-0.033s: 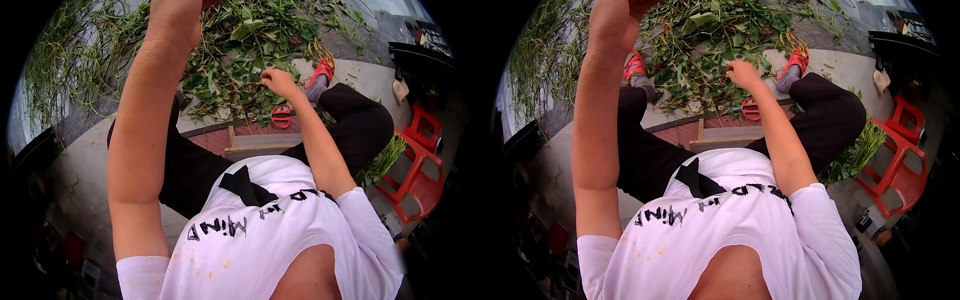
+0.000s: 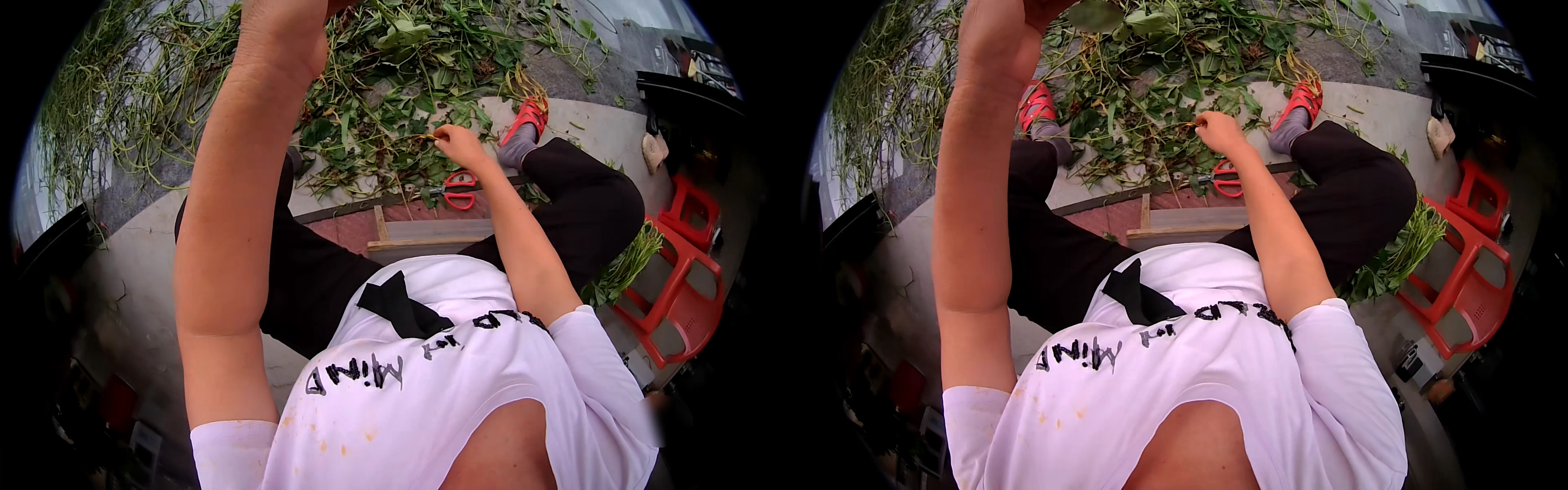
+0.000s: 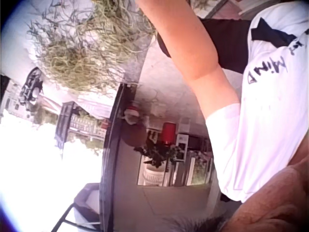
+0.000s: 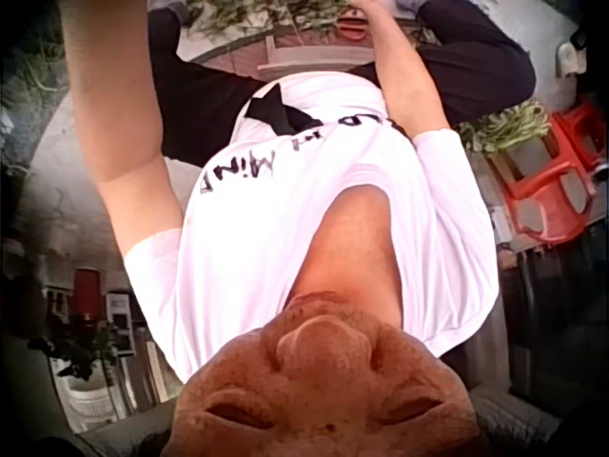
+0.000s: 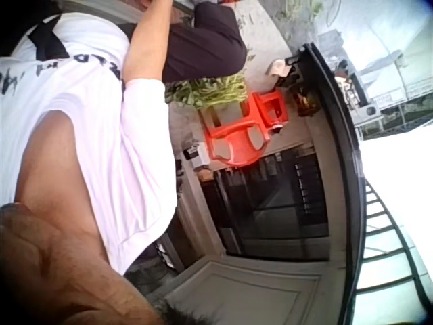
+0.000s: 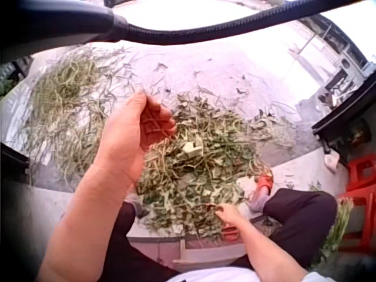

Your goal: The person sits on a mat and manually trims green leafy vegetables, snapping off leaves and unwanted stems. The trimmed vegetable pieces are placed into a pile on the floor to the right.

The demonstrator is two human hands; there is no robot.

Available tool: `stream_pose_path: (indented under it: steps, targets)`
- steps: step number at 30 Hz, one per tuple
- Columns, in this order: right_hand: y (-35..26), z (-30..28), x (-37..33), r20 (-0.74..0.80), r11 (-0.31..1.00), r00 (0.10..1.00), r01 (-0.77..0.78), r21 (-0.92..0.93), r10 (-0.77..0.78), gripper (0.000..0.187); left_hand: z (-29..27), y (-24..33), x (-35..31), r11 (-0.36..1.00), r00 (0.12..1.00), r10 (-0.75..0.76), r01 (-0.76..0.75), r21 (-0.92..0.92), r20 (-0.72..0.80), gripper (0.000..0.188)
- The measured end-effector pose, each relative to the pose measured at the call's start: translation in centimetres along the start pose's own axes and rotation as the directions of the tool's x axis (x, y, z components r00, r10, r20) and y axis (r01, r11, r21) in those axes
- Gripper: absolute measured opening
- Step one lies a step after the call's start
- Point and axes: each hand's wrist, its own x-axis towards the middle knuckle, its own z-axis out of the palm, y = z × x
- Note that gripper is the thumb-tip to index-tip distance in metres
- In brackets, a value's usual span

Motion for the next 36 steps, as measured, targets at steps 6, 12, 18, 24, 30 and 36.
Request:
stream_pose_path:
  steps: [6, 12, 18, 24, 30, 36]
  targets:
    - [7.6, 7.2, -2.0, -0.078, 0.692, 0.694, -0.689, 0.214, 0.715, 0.053, -3.0, -0.3, 0.5, 0.997, 0.997, -0.077, 0.077, 0.002, -0.026, 0.027]
    - [2.4, 4.8, 3.9, -0.176, 0.789, 0.782, -0.613, -0.041, 0.598, 0.048, -3.6, -0.8, 0.9, 0.997, 0.997, -0.079, 0.079, 0.023, 0.013, 0.026]
    - [-2.9, 3.6, 9.9, 0.075, 0.67, 0.887, -0.397, 0.627, 0.455, 0.015, -3.3, 0.5, 0.2, 0.99, 0.991, -0.132, 0.132, -0.043, -0.014, 0.027]
    - [-13.4, -9.5, 8.1, -0.213, 0.62, 0.967, 0.253, 0.743, -0.14, 0.014, -3.5, -0.2, 0.5, 0.978, 0.979, -0.203, 0.202, -0.054, -0.01, 0.025]
    - [-15.7, -16.2, 4.0, -0.396, 0.079, 0.888, 0.424, 0.902, -0.235, 0.018, -3.3, -1.0, -0.1, 0.953, 0.953, -0.301, 0.301, -0.017, 0.028, 0.026]
    - [-17.5, -17.7, -1.4, -0.425, -0.072, 0.866, 0.421, 0.904, -0.264, 0.018, -2.0, -4.8, -2.6, 0.895, 0.895, -0.433, 0.413, 0.17, 0.106, 0.035]
